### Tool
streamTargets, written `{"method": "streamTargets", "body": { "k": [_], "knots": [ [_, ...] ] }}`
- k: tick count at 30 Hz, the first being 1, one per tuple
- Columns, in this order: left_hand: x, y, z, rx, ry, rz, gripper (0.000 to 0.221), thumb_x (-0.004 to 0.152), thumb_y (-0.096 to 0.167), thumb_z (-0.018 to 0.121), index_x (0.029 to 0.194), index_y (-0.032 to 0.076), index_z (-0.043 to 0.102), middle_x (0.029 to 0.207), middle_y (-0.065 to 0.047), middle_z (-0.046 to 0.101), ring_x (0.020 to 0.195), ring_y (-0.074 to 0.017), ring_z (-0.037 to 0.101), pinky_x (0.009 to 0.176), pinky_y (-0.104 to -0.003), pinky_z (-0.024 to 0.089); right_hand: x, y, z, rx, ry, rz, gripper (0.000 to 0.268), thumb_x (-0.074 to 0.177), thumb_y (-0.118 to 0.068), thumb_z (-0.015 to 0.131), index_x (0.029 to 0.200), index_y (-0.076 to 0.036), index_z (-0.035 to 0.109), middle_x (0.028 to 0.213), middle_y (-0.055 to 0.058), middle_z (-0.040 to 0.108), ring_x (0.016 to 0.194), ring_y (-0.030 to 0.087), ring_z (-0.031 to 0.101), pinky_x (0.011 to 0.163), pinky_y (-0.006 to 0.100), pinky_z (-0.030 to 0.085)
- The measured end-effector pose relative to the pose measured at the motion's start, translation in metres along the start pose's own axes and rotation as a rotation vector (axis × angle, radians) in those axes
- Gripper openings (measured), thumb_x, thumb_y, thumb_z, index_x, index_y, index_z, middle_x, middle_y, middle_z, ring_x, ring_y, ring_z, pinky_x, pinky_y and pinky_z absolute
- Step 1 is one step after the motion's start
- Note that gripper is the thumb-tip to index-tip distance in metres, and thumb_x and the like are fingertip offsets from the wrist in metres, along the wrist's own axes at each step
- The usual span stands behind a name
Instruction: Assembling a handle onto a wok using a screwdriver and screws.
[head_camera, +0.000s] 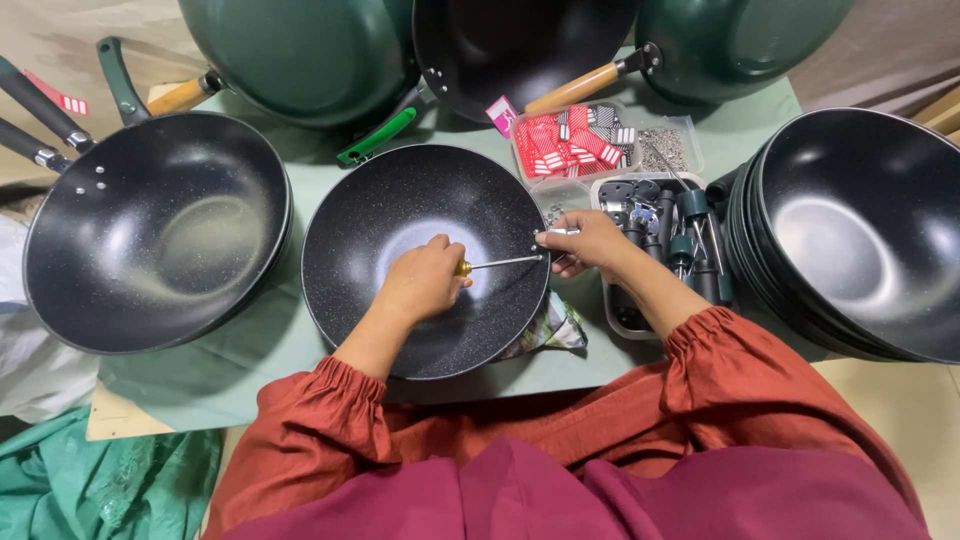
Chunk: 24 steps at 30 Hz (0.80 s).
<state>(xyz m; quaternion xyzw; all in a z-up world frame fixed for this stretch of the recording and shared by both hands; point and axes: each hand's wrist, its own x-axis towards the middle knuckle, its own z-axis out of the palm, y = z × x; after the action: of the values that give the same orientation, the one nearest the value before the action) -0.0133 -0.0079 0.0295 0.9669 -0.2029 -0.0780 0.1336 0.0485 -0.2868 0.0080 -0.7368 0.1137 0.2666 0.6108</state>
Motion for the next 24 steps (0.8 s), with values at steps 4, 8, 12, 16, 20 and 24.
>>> {"method": "streamTargets", "body": {
  "k": [4,8,12,16,20,24],
  "knots": [
    [0.000,-0.001,-0.002,-0.092,-0.020,-0.010,0.036,0.091,0.031,0.070,0.109,0.000,0.068,0.099,-0.017,0.064,0.093,-0.0426,0.072,0.082,-0.052,0.059,0.001,0.001,-0.001,0.001,-0.006,-0.005,0.027,0.085,-0.013,0.081,0.101,0.003,0.064,0.076,0.023,0.073,0.055,0.024,0.073,0.048,0.031,0.064],
    [0.005,-0.007,0.009,-0.034,0.002,0.003,0.034,0.092,0.031,0.068,0.108,0.001,0.069,0.098,-0.016,0.064,0.092,-0.0407,0.072,0.081,-0.051,0.060,0.002,0.001,0.000,0.000,-0.002,-0.004,0.027,0.085,-0.013,0.081,0.100,0.002,0.064,0.077,0.023,0.073,0.055,0.024,0.073,0.048,0.031,0.064],
    [0.008,-0.010,0.017,0.037,0.031,0.006,0.034,0.091,0.032,0.070,0.110,0.004,0.067,0.098,-0.015,0.063,0.091,-0.0403,0.072,0.080,-0.052,0.060,-0.002,-0.002,0.001,0.002,0.004,0.000,0.027,0.085,-0.013,0.081,0.100,0.002,0.064,0.077,0.024,0.073,0.055,0.024,0.073,0.048,0.031,0.064],
    [0.007,-0.007,0.012,0.008,0.004,-0.002,0.035,0.092,0.033,0.069,0.111,0.004,0.067,0.096,-0.015,0.063,0.090,-0.0396,0.073,0.080,-0.051,0.059,0.000,-0.001,0.001,-0.001,0.003,0.000,0.027,0.085,-0.013,0.080,0.100,0.002,0.064,0.078,0.023,0.073,0.056,0.024,0.073,0.048,0.031,0.064],
    [0.009,-0.009,0.016,-0.019,0.010,-0.003,0.033,0.093,0.033,0.066,0.108,0.004,0.070,0.095,-0.013,0.065,0.091,-0.0368,0.073,0.081,-0.048,0.059,-0.001,0.000,0.000,0.001,0.002,0.000,0.027,0.085,-0.014,0.081,0.100,0.002,0.064,0.079,0.023,0.073,0.056,0.024,0.073,0.048,0.031,0.064],
    [0.009,-0.012,0.020,0.071,0.070,0.036,0.032,0.091,0.033,0.069,0.108,0.005,0.070,0.093,-0.013,0.064,0.090,-0.0377,0.072,0.079,-0.051,0.058,0.001,0.001,0.001,-0.005,0.000,-0.005,0.026,0.085,-0.014,0.081,0.099,0.001,0.064,0.078,0.024,0.073,0.055,0.025,0.073,0.048,0.032,0.064]
  ]
}}
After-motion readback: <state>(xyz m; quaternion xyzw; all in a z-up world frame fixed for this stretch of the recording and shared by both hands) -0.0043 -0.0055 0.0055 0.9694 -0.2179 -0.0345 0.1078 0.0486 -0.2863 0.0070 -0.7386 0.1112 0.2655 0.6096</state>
